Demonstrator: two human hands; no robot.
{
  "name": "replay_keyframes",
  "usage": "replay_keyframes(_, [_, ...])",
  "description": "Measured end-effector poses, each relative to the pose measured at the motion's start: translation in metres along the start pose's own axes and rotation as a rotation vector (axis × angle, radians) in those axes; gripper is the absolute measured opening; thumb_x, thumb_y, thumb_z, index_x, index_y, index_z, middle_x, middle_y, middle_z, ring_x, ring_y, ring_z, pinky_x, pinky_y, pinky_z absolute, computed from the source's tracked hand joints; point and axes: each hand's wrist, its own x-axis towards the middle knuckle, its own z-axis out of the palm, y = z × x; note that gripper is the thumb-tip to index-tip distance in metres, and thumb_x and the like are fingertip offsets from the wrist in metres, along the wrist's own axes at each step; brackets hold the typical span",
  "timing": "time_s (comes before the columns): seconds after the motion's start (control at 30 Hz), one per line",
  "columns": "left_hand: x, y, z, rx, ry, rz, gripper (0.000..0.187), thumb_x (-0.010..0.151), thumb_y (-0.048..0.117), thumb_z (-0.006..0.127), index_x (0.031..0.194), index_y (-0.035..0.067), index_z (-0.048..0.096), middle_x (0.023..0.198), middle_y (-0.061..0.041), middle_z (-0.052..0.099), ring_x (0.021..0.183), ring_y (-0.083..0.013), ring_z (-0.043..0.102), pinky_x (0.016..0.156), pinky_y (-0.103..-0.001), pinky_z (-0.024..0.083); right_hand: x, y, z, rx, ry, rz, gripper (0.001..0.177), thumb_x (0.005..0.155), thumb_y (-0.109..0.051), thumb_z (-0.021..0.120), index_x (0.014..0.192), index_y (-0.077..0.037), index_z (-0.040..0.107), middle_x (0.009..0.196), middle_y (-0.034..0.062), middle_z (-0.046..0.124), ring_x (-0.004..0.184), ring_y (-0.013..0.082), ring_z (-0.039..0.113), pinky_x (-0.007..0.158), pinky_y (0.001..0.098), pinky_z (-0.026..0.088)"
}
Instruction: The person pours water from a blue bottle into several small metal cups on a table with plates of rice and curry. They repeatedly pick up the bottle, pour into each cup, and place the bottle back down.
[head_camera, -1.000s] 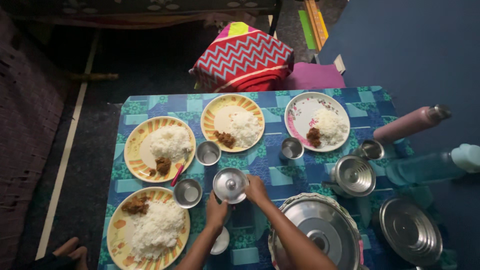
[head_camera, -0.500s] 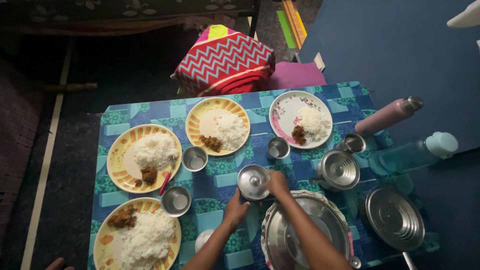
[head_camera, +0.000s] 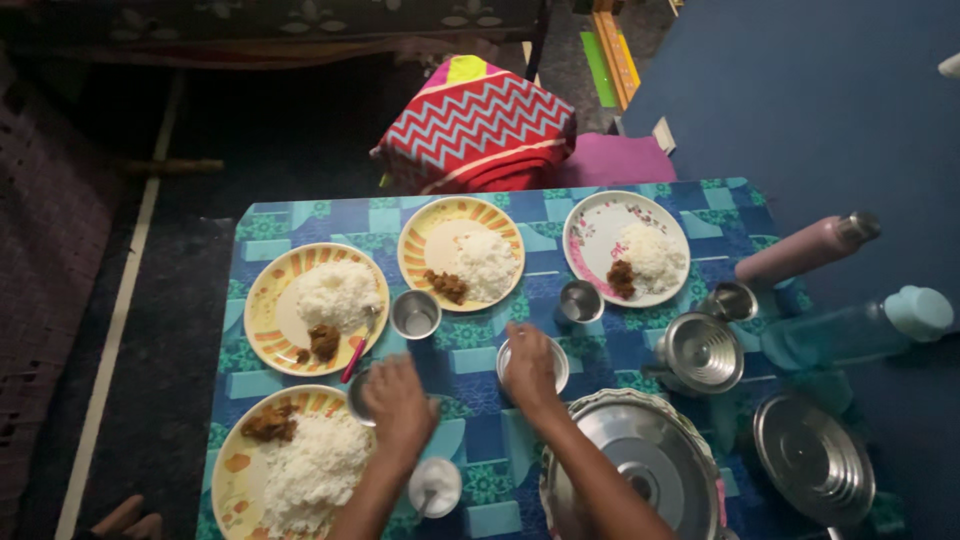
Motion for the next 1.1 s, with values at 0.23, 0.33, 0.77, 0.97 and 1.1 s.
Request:
replay_keyframes(0.23, [0.013, -0.049, 0.003, 0.102, -0.146, -0.062, 0.115, 0.062, 0.034, 0.095, 0.153, 0.013, 0.029, 0.16, -0.015, 0.027, 0.145, -0.0434, 0.03, 0.108, -0.058, 0.041, -0.013, -0.067, -0.012, 0.222, -0.184, -0.014, 0.053, 0.079, 0.009, 0.056, 0.132, 0.0, 0.06, 0.124, 0.0252, 0.058, 0.113, 0.0443, 0.056, 0.097, 0.0493, 0.048])
replay_keyframes(0.33, [0.014, -0.06, 0.019, 0.063, -0.123, -0.038, 0.11, 0.062, 0.028, 0.095, 0.152, 0.015, 0.032, 0.154, -0.013, 0.036, 0.139, -0.0434, 0.039, 0.101, -0.054, 0.05, -0.023, -0.074, -0.008, 0.248, -0.244, -0.008, 0.051, 0.08, 0.009, 0.057, 0.131, 0.0, 0.061, 0.126, 0.026, 0.058, 0.113, 0.0441, 0.056, 0.097, 0.0486, 0.047])
replay_keyframes(0.77, [-0.02, -0.052, 0.033, 0.018, -0.137, 0.125, 0.093, 0.064, 0.011, 0.084, 0.146, 0.01, 0.039, 0.143, -0.015, 0.045, 0.127, -0.0428, 0.049, 0.091, -0.047, 0.056, -0.068, -0.076, 0.012, 0.304, -0.311, -0.02, 0.048, 0.084, 0.006, 0.055, 0.131, 0.003, 0.06, 0.125, 0.0239, 0.058, 0.116, 0.0423, 0.056, 0.099, 0.0465, 0.047])
replay_keyframes(0.97, [-0.037, -0.044, 0.046, -0.004, -0.087, 0.187, 0.074, 0.081, 0.015, 0.073, 0.147, 0.009, 0.041, 0.144, -0.016, 0.046, 0.126, -0.0439, 0.049, 0.087, -0.051, 0.055, -0.08, -0.071, 0.027, 0.315, -0.36, 0.047, 0.048, 0.082, 0.006, 0.055, 0.128, 0.0, 0.064, 0.119, 0.0225, 0.062, 0.11, 0.0415, 0.059, 0.095, 0.0469, 0.049])
replay_keyframes(1.1, [-0.042, -0.042, 0.046, 0.052, -0.147, 0.197, 0.078, 0.077, 0.009, 0.073, 0.148, 0.01, 0.039, 0.145, -0.016, 0.044, 0.13, -0.0443, 0.046, 0.087, -0.05, 0.056, -0.081, -0.068, 0.036, 0.332, -0.306, 0.012, 0.05, 0.079, 0.006, 0.056, 0.128, 0.0, 0.065, 0.117, 0.0236, 0.063, 0.11, 0.0423, 0.06, 0.095, 0.0483, 0.049])
